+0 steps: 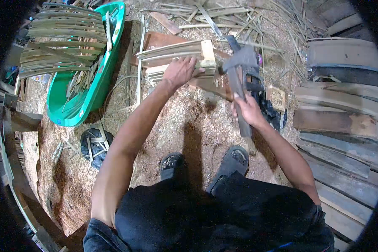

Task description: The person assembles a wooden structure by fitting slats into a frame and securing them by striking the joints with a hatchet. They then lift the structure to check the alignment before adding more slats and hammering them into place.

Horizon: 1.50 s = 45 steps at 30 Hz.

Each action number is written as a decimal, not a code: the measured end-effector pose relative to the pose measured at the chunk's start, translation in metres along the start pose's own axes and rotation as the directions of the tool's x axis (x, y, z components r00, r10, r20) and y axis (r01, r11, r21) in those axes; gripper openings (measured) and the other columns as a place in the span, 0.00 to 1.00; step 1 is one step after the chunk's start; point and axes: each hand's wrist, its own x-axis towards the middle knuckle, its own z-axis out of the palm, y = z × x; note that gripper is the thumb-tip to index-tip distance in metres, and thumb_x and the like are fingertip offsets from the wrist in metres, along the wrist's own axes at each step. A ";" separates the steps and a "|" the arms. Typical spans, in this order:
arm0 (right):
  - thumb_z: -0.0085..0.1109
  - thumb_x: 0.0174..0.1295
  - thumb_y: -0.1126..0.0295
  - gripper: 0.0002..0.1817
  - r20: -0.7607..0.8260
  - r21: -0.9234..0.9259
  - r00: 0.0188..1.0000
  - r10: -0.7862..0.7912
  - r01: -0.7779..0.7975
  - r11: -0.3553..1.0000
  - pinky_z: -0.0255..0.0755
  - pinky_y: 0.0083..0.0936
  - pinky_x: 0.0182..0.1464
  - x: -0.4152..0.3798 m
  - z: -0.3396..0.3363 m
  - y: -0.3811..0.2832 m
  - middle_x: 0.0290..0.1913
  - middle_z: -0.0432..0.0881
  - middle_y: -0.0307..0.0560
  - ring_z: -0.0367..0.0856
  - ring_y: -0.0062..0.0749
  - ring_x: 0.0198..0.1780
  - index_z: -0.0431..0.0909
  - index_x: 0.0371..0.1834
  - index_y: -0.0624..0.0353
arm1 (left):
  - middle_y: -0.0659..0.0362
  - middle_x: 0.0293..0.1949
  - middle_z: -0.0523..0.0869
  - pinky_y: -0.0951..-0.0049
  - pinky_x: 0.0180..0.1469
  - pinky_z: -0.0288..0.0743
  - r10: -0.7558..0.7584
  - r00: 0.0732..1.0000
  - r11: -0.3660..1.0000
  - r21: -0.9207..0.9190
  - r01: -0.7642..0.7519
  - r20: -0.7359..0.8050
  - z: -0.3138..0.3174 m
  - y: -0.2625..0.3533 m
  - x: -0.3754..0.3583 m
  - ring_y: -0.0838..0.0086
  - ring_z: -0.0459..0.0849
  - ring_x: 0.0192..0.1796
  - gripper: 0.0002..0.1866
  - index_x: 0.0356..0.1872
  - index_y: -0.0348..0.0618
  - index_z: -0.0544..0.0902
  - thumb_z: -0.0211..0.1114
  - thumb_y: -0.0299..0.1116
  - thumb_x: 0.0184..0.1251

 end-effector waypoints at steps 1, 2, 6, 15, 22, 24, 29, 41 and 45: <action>0.48 0.75 0.58 0.17 0.003 0.018 1.000 -0.010 0.010 1.000 0.76 0.25 0.26 -0.002 -0.004 0.001 0.28 0.79 0.42 0.79 0.25 0.25 0.73 0.50 0.62 | 0.47 0.50 0.83 0.58 0.53 0.77 0.005 1.000 1.000 -0.026 -0.005 0.017 -0.005 -0.005 0.003 0.55 0.83 0.54 0.33 0.51 0.40 0.74 0.42 0.64 0.73; 0.49 0.75 0.57 0.19 0.031 0.002 0.999 0.038 -0.038 0.999 0.77 0.28 0.28 0.000 -0.011 0.011 0.28 0.80 0.45 0.80 0.27 0.27 0.74 0.50 0.64 | 0.47 0.47 0.83 0.58 0.51 0.78 0.038 0.998 0.999 -0.016 -0.039 -0.051 -0.010 -0.010 0.005 0.55 0.84 0.52 0.31 0.50 0.41 0.74 0.43 0.63 0.73; 0.52 0.72 0.53 0.23 0.032 -0.421 0.999 -0.003 0.017 0.907 0.80 0.40 0.40 0.004 -0.020 0.046 0.30 0.84 0.56 0.85 0.40 0.35 0.78 0.48 0.68 | 0.47 0.42 0.85 0.57 0.46 0.78 0.096 0.987 0.995 0.000 -0.097 -0.132 -0.017 -0.031 0.013 0.53 0.85 0.45 0.29 0.46 0.42 0.74 0.46 0.62 0.73; 0.53 0.71 0.48 0.23 -0.038 -0.460 0.970 -0.241 0.197 0.866 0.76 0.28 0.35 0.041 -0.038 -0.079 0.28 0.81 0.42 0.81 0.26 0.31 0.80 0.40 0.60 | 0.51 0.36 0.85 0.59 0.38 0.81 0.348 0.936 0.937 0.054 -0.345 -0.059 -0.061 -0.047 -0.002 0.55 0.86 0.38 0.29 0.40 0.45 0.77 0.47 0.63 0.72; 0.57 0.67 0.46 0.32 0.225 -0.023 0.971 0.083 -0.080 0.997 0.75 0.30 0.50 0.091 -0.011 -0.063 0.55 0.79 0.50 0.77 0.34 0.58 0.70 0.66 0.59 | 0.56 0.23 0.80 0.62 0.31 0.79 0.695 0.712 0.717 0.024 -0.696 -0.096 -0.107 -0.025 -0.014 0.62 0.83 0.29 0.28 0.27 0.45 0.76 0.49 0.62 0.72; 0.60 0.66 0.49 0.36 0.313 -0.005 0.938 0.148 -0.155 0.988 0.79 0.36 0.52 0.103 -0.007 -0.039 0.58 0.77 0.52 0.77 0.38 0.60 0.63 0.72 0.58 | 0.57 0.22 0.79 0.63 0.30 0.78 0.764 0.615 0.632 0.032 -0.775 -0.193 -0.111 -0.016 -0.018 0.63 0.82 0.28 0.29 0.27 0.45 0.76 0.49 0.62 0.72; 0.54 0.66 0.70 0.24 0.232 0.046 0.942 0.242 -0.259 0.965 0.82 0.28 0.36 0.049 0.047 -0.096 0.44 0.81 0.50 0.84 0.32 0.41 0.66 0.65 0.64 | 0.59 0.23 0.76 0.63 0.35 0.74 0.808 0.570 0.582 0.046 -0.812 -0.151 -0.128 -0.007 -0.023 0.64 0.78 0.27 0.27 0.30 0.45 0.78 0.52 0.60 0.71; 0.42 0.67 0.72 0.17 -0.156 0.011 0.844 -0.514 0.522 0.853 0.75 0.34 0.48 0.097 0.029 -0.221 0.45 0.83 0.61 0.83 0.42 0.45 0.76 0.49 0.73 | 0.33 0.68 0.64 0.56 0.69 0.62 -0.420 0.792 0.586 -0.799 -0.135 -0.442 -0.252 -0.058 0.023 0.51 0.70 0.67 0.61 0.72 0.25 0.51 0.70 0.66 0.53; 0.46 0.66 0.66 0.19 -0.296 -0.370 0.734 -0.611 0.501 0.782 0.72 0.39 0.47 0.085 0.042 -0.298 0.38 0.84 0.60 0.83 0.45 0.43 0.77 0.46 0.75 | 0.39 0.58 0.76 0.61 0.52 0.78 -0.310 0.863 0.476 -0.850 -0.223 -0.400 -0.317 -0.039 0.039 0.58 0.83 0.50 0.64 0.74 0.28 0.45 0.77 0.56 0.49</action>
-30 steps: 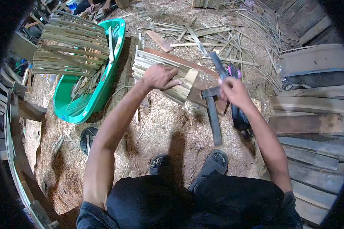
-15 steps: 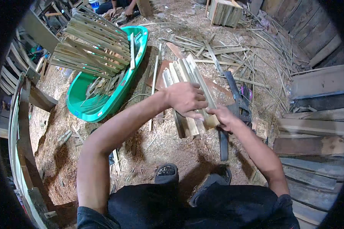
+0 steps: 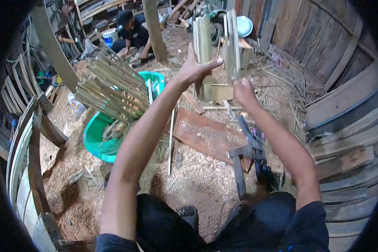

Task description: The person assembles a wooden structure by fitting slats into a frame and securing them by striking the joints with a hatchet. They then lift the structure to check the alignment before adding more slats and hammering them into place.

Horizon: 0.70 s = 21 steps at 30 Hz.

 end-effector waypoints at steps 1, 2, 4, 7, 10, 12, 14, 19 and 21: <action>0.47 0.66 0.65 0.20 -0.062 -0.094 0.998 -0.008 0.002 0.996 0.72 0.41 0.47 0.005 -0.003 -0.015 0.37 0.84 0.61 0.83 0.46 0.43 0.77 0.45 0.75 | 0.40 0.54 0.78 0.63 0.49 0.79 0.008 1.000 1.000 -0.018 -0.008 -0.009 -0.003 0.011 0.007 0.60 0.83 0.46 0.63 0.75 0.31 0.45 0.77 0.52 0.48; 0.53 0.65 0.63 0.20 -0.009 -0.077 0.999 -0.044 0.044 0.996 0.72 0.43 0.51 0.027 -0.005 -0.006 0.37 0.83 0.64 0.83 0.51 0.43 0.77 0.46 0.74 | 0.42 0.51 0.80 0.65 0.46 0.80 0.013 1.000 0.999 -0.037 -0.013 -0.018 -0.007 0.020 0.013 0.63 0.84 0.42 0.63 0.75 0.33 0.44 0.78 0.48 0.46; 0.58 0.63 0.64 0.20 -0.338 -0.094 0.799 -0.497 0.497 0.863 0.73 0.43 0.52 0.044 -0.004 -0.040 0.38 0.84 0.63 0.83 0.51 0.44 0.78 0.47 0.73 | 0.47 0.44 0.82 0.67 0.40 0.79 0.024 0.997 0.996 -0.083 -0.030 -0.071 -0.007 0.031 0.024 0.67 0.82 0.36 0.63 0.77 0.39 0.44 0.77 0.39 0.41; 0.64 0.60 0.64 0.23 -0.493 -0.345 0.427 -0.758 0.704 0.621 0.75 0.38 0.52 0.054 -0.034 -0.108 0.45 0.84 0.62 0.84 0.45 0.45 0.76 0.52 0.72 | 0.38 0.56 0.76 0.58 0.61 0.73 0.188 0.950 0.958 0.262 -0.120 -0.249 0.007 0.019 0.034 0.52 0.78 0.57 0.65 0.78 0.41 0.44 0.77 0.42 0.36; 0.67 0.60 0.64 0.29 -0.298 -0.009 0.795 -0.528 0.551 0.834 0.77 0.33 0.49 0.060 -0.058 -0.134 0.54 0.81 0.60 0.84 0.37 0.45 0.72 0.59 0.73 | 0.37 0.65 0.65 0.41 0.69 0.57 0.152 0.953 0.874 0.486 -0.005 -0.264 0.028 0.031 0.017 0.41 0.64 0.68 0.69 0.79 0.49 0.45 0.79 0.47 0.31; 0.67 0.61 0.65 0.32 -0.074 0.267 0.937 -0.341 0.348 0.899 0.79 0.26 0.46 0.059 -0.063 -0.132 0.57 0.79 0.59 0.84 0.31 0.45 0.69 0.63 0.74 | 0.36 0.65 0.64 0.38 0.68 0.57 0.128 0.956 0.867 0.498 0.022 -0.265 0.036 0.031 0.010 0.41 0.64 0.68 0.69 0.79 0.50 0.46 0.79 0.47 0.31; 0.67 0.62 0.67 0.28 -0.144 0.425 0.949 -0.279 0.314 0.849 0.81 0.26 0.45 0.050 -0.058 -0.123 0.51 0.82 0.55 0.85 0.31 0.44 0.72 0.60 0.75 | 0.36 0.65 0.64 0.37 0.68 0.56 0.094 0.957 0.890 0.454 0.043 -0.274 0.039 0.031 0.010 0.41 0.64 0.68 0.69 0.78 0.49 0.46 0.79 0.47 0.31; 0.63 0.65 0.74 0.18 -0.012 0.571 0.962 -0.274 0.231 0.787 0.83 0.26 0.46 0.031 -0.063 -0.114 0.46 0.84 0.48 0.84 0.28 0.44 0.76 0.55 0.71 | 0.35 0.64 0.64 0.37 0.67 0.57 0.217 0.961 0.838 0.538 -0.092 -0.174 0.048 0.039 -0.003 0.41 0.63 0.69 0.67 0.78 0.44 0.46 0.78 0.47 0.33; 0.62 0.66 0.74 0.15 0.020 0.608 0.943 -0.331 0.251 0.753 0.83 0.25 0.46 0.027 -0.065 -0.111 0.47 0.84 0.45 0.84 0.25 0.45 0.77 0.54 0.68 | 0.35 0.64 0.63 0.38 0.67 0.57 0.245 0.952 0.840 0.531 -0.113 -0.185 0.050 0.041 -0.011 0.41 0.62 0.69 0.67 0.78 0.43 0.46 0.78 0.47 0.34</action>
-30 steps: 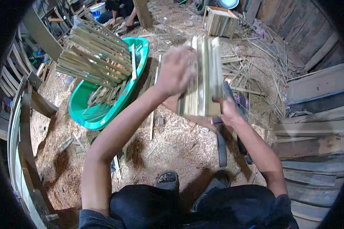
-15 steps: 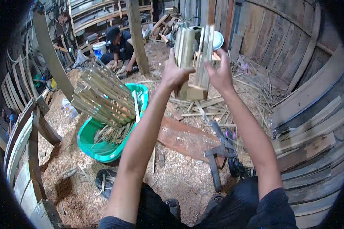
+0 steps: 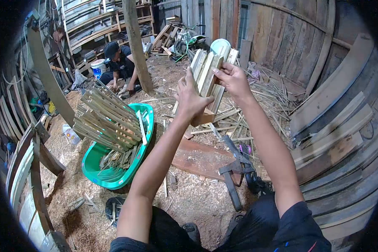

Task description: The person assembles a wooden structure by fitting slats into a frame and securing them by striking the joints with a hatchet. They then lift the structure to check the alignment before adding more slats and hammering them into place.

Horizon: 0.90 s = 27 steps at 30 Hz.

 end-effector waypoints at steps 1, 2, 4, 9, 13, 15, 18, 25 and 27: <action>0.62 0.66 0.74 0.15 0.027 0.028 1.000 -0.011 0.010 1.000 0.83 0.25 0.46 0.000 0.001 0.001 0.47 0.84 0.45 0.84 0.25 0.44 0.77 0.54 0.67 | 0.35 0.64 0.63 0.38 0.67 0.56 0.014 0.999 1.000 0.009 -0.013 -0.043 0.000 0.002 -0.005 0.41 0.62 0.68 0.67 0.78 0.44 0.46 0.79 0.48 0.35; 0.62 0.66 0.74 0.15 0.054 0.055 0.998 -0.022 0.019 0.998 0.82 0.25 0.46 -0.001 0.001 0.001 0.47 0.84 0.44 0.84 0.24 0.44 0.77 0.54 0.67 | 0.35 0.64 0.62 0.39 0.67 0.55 0.013 0.998 1.000 0.025 -0.011 -0.056 -0.002 0.004 -0.007 0.40 0.62 0.68 0.67 0.78 0.44 0.45 0.79 0.48 0.35; 0.62 0.67 0.73 0.14 0.030 0.056 0.999 -0.025 0.023 0.998 0.82 0.25 0.48 -0.005 0.005 0.000 0.46 0.84 0.44 0.84 0.24 0.44 0.77 0.53 0.66 | 0.34 0.65 0.62 0.39 0.67 0.55 0.007 0.996 0.999 0.055 -0.002 -0.085 -0.010 0.010 -0.012 0.40 0.62 0.68 0.67 0.78 0.46 0.45 0.80 0.48 0.35; 0.65 0.66 0.69 0.12 -0.047 0.140 0.999 -0.013 0.019 0.990 0.81 0.23 0.45 -0.008 0.008 0.002 0.43 0.84 0.41 0.82 0.20 0.41 0.78 0.48 0.63 | 0.34 0.66 0.61 0.37 0.66 0.55 0.075 0.983 0.967 0.253 -0.030 -0.168 -0.020 0.027 -0.018 0.38 0.60 0.68 0.72 0.78 0.44 0.44 0.83 0.53 0.33; 0.65 0.65 0.70 0.10 -0.149 0.258 0.988 0.040 0.000 0.966 0.79 0.22 0.44 -0.002 0.006 0.007 0.40 0.85 0.40 0.83 0.21 0.40 0.79 0.46 0.62 | 0.35 0.63 0.67 0.46 0.64 0.62 0.035 0.992 0.995 0.101 -0.023 -0.119 -0.024 0.027 -0.014 0.45 0.67 0.66 0.67 0.76 0.40 0.50 0.82 0.56 0.38; 0.64 0.66 0.70 0.10 -0.152 0.284 0.981 0.117 -0.070 0.956 0.79 0.22 0.43 0.002 -0.002 0.011 0.39 0.85 0.41 0.83 0.22 0.41 0.79 0.47 0.63 | 0.37 0.58 0.75 0.53 0.62 0.68 -0.036 0.996 0.982 -0.186 0.021 -0.077 -0.023 0.019 -0.006 0.52 0.75 0.61 0.59 0.73 0.36 0.58 0.81 0.55 0.43; 0.61 0.68 0.70 0.12 0.004 0.211 0.991 0.135 -0.133 0.968 0.80 0.26 0.48 0.003 -0.022 0.021 0.44 0.84 0.43 0.84 0.25 0.44 0.78 0.51 0.63 | 0.56 0.39 0.86 0.68 0.49 0.77 -0.174 0.852 0.662 -0.583 0.472 0.493 -0.035 -0.010 0.008 0.71 0.84 0.42 0.25 0.54 0.33 0.76 0.74 0.36 0.61; 0.64 0.66 0.71 0.16 0.031 0.148 0.991 0.130 -0.133 0.980 0.78 0.23 0.51 0.000 -0.022 0.029 0.46 0.84 0.42 0.83 0.23 0.45 0.77 0.53 0.64 | 0.56 0.42 0.85 0.70 0.47 0.83 -0.041 0.875 0.242 -0.845 0.477 0.483 -0.018 -0.015 -0.004 0.73 0.87 0.41 0.17 0.56 0.36 0.74 0.64 0.23 0.67; 0.68 0.61 0.72 0.19 0.026 0.125 0.997 0.067 -0.070 0.990 0.78 0.23 0.49 -0.004 -0.013 0.028 0.46 0.84 0.44 0.83 0.24 0.44 0.76 0.53 0.66 | 0.56 0.42 0.86 0.71 0.46 0.83 -0.026 0.896 0.269 -0.860 0.434 0.444 -0.017 -0.015 -0.003 0.73 0.87 0.39 0.18 0.55 0.36 0.74 0.65 0.23 0.66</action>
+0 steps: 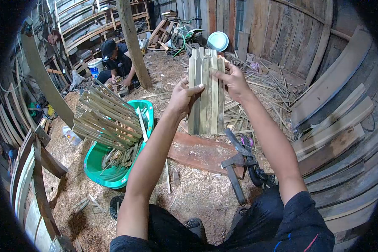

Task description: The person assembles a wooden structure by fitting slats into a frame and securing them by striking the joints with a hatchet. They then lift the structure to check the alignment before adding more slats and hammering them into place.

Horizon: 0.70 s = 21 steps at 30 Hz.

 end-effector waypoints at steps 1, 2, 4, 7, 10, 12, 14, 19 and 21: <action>0.71 0.59 0.72 0.21 0.002 -0.013 0.999 -0.032 0.032 0.999 0.78 0.24 0.48 -0.002 0.004 -0.004 0.46 0.84 0.45 0.83 0.25 0.44 0.76 0.53 0.67 | 0.56 0.42 0.86 0.71 0.46 0.83 0.022 1.000 1.000 0.021 -0.021 -0.016 0.000 0.000 0.000 0.74 0.87 0.39 0.17 0.54 0.36 0.75 0.66 0.23 0.65; 0.73 0.56 0.75 0.22 0.026 0.002 1.000 0.001 -0.001 1.000 0.79 0.25 0.50 -0.002 0.006 -0.009 0.46 0.84 0.46 0.83 0.26 0.45 0.75 0.52 0.68 | 0.56 0.42 0.86 0.71 0.45 0.83 0.045 0.998 0.998 0.042 -0.044 -0.033 0.000 0.000 0.001 0.74 0.87 0.38 0.17 0.53 0.36 0.76 0.67 0.23 0.64; 0.73 0.55 0.75 0.22 0.035 -0.045 0.998 -0.054 0.055 0.997 0.79 0.25 0.49 0.000 0.010 -0.004 0.46 0.84 0.47 0.84 0.26 0.44 0.75 0.51 0.68 | 0.57 0.41 0.86 0.72 0.44 0.82 -0.015 0.999 0.994 0.110 0.018 -0.029 0.001 0.007 -0.001 0.75 0.87 0.39 0.16 0.51 0.37 0.77 0.69 0.23 0.63; 0.74 0.55 0.74 0.22 0.044 -0.044 0.998 -0.047 0.049 0.998 0.80 0.23 0.46 -0.003 0.019 -0.001 0.44 0.85 0.47 0.84 0.24 0.41 0.76 0.50 0.67 | 0.57 0.41 0.87 0.73 0.43 0.82 -0.024 0.997 0.997 0.073 0.029 -0.075 0.002 0.005 -0.003 0.75 0.87 0.39 0.15 0.49 0.37 0.79 0.70 0.23 0.61; 0.74 0.55 0.74 0.20 -0.005 -0.013 1.000 -0.006 0.005 1.000 0.80 0.22 0.44 0.002 0.020 0.002 0.42 0.85 0.45 0.84 0.23 0.39 0.78 0.48 0.66 | 0.57 0.41 0.87 0.74 0.44 0.83 0.003 0.991 1.000 -0.010 -0.004 -0.135 0.002 0.002 -0.001 0.74 0.87 0.38 0.15 0.48 0.36 0.81 0.71 0.20 0.59; 0.73 0.55 0.75 0.19 0.000 -0.050 0.998 -0.066 0.066 0.997 0.80 0.22 0.43 0.002 0.023 0.001 0.41 0.85 0.45 0.84 0.23 0.39 0.78 0.48 0.66 | 0.56 0.41 0.88 0.73 0.44 0.83 0.019 0.987 0.999 -0.033 -0.025 -0.159 0.003 0.001 0.000 0.73 0.88 0.38 0.16 0.48 0.36 0.81 0.71 0.18 0.58; 0.72 0.56 0.76 0.17 -0.032 -0.124 0.992 -0.123 0.118 0.985 0.79 0.22 0.42 0.003 0.025 0.001 0.40 0.86 0.45 0.84 0.23 0.38 0.78 0.47 0.66 | 0.56 0.41 0.88 0.73 0.45 0.83 0.048 0.983 0.998 -0.035 -0.055 -0.180 0.004 0.001 0.000 0.73 0.88 0.39 0.16 0.48 0.35 0.81 0.71 0.18 0.57; 0.70 0.57 0.78 0.15 -0.027 -0.010 0.998 -0.048 0.048 0.999 0.79 0.22 0.42 0.005 0.027 -0.005 0.40 0.86 0.46 0.84 0.24 0.38 0.79 0.47 0.65 | 0.54 0.41 0.88 0.72 0.44 0.84 0.056 0.984 0.997 -0.033 -0.063 -0.168 0.001 0.005 0.002 0.72 0.88 0.39 0.17 0.47 0.34 0.81 0.72 0.18 0.56; 0.69 0.57 0.78 0.15 -0.014 0.022 0.999 -0.036 0.037 0.999 0.79 0.22 0.42 0.003 0.026 -0.007 0.40 0.86 0.46 0.84 0.24 0.38 0.79 0.47 0.65 | 0.54 0.41 0.88 0.72 0.44 0.84 0.061 0.984 0.997 -0.027 -0.066 -0.166 0.002 0.007 0.000 0.72 0.88 0.39 0.17 0.47 0.33 0.81 0.72 0.18 0.56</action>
